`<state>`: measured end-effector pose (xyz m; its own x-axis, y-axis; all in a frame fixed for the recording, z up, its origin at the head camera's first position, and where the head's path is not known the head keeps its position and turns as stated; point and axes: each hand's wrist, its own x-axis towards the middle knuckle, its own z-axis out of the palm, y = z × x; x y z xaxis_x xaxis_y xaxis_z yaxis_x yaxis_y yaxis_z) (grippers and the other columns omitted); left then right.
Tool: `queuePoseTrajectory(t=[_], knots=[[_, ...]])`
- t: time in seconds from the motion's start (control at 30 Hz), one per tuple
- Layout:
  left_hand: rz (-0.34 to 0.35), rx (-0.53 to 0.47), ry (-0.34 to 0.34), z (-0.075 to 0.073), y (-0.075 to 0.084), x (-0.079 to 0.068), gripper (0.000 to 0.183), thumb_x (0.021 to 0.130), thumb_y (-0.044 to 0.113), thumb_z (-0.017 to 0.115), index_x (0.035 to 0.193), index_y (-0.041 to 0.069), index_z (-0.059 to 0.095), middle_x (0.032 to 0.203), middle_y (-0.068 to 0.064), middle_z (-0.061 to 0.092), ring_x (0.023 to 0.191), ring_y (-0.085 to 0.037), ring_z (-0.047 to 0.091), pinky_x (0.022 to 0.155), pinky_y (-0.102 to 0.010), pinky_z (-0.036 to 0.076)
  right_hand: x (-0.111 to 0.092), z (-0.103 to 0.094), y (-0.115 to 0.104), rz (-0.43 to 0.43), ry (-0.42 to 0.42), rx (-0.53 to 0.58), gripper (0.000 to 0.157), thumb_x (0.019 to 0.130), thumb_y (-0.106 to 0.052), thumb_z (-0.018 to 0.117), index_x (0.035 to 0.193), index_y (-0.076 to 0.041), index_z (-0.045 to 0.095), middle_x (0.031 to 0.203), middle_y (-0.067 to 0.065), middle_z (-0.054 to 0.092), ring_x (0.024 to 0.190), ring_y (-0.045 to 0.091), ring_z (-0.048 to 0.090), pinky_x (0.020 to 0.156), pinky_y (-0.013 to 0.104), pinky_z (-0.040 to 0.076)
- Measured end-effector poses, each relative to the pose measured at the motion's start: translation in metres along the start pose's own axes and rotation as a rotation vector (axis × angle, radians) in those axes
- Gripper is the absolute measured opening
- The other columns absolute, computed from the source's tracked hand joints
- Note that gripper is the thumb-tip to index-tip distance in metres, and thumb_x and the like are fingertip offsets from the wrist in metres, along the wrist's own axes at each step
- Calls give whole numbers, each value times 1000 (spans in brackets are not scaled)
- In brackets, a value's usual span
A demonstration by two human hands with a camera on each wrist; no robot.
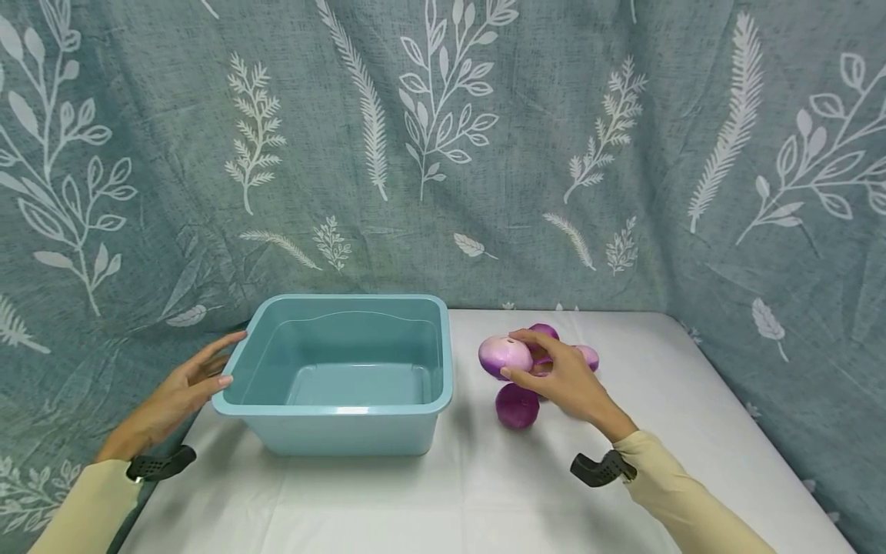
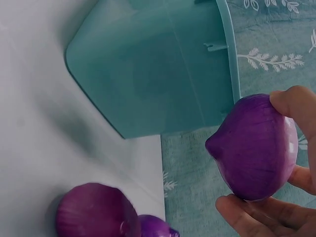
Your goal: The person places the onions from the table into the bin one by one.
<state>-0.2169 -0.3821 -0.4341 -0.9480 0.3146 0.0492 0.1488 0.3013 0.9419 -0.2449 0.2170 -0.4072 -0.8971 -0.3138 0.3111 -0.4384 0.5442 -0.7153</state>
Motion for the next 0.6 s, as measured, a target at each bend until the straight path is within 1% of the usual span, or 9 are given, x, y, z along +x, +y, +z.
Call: queuePoseTrajectory(t=[0.13,0.23,0.33,0.47,0.53,0.6], knots=[[2,-16,0,1,1,0,66,111,13,47,167,30,17,170,-12,13,134,4,39,98,-32,50,7,4,-7,0,-5,26,61,86,-47,84,138,-27,62,127,-4,66,99,15,70,86,39,60],[1,-26,0,1,1,1,66,110,13,47,167,30,17,170,-12,14,134,4,40,96,-28,51,11,8,-13,1,-13,49,60,86,-47,83,139,-28,62,129,-4,65,97,14,71,86,37,60],[0,-18,-6,0,1,1,66,111,14,47,167,31,17,170,-12,13,135,3,38,96,-27,50,15,10,-20,-13,-27,66,60,87,-46,83,140,-27,61,132,-3,65,100,15,71,87,37,60],[-4,-14,-23,-1,0,1,67,111,16,47,167,32,15,170,-12,12,137,-3,35,96,-28,50,22,14,-29,-41,-30,68,60,86,-45,84,139,-28,61,133,-5,65,105,17,71,88,40,59],[-9,-12,-27,-1,0,0,67,111,16,48,167,32,15,170,-13,12,139,-6,35,97,-30,50,26,16,-35,-64,-24,76,59,86,-43,84,139,-27,62,133,-5,65,105,19,71,89,42,59],[-14,-5,-30,-1,1,0,67,111,16,47,167,32,15,171,-12,11,141,-8,33,101,-35,48,30,19,-39,-88,-23,98,59,86,-41,85,138,-25,63,133,-5,65,105,19,71,89,43,59]])
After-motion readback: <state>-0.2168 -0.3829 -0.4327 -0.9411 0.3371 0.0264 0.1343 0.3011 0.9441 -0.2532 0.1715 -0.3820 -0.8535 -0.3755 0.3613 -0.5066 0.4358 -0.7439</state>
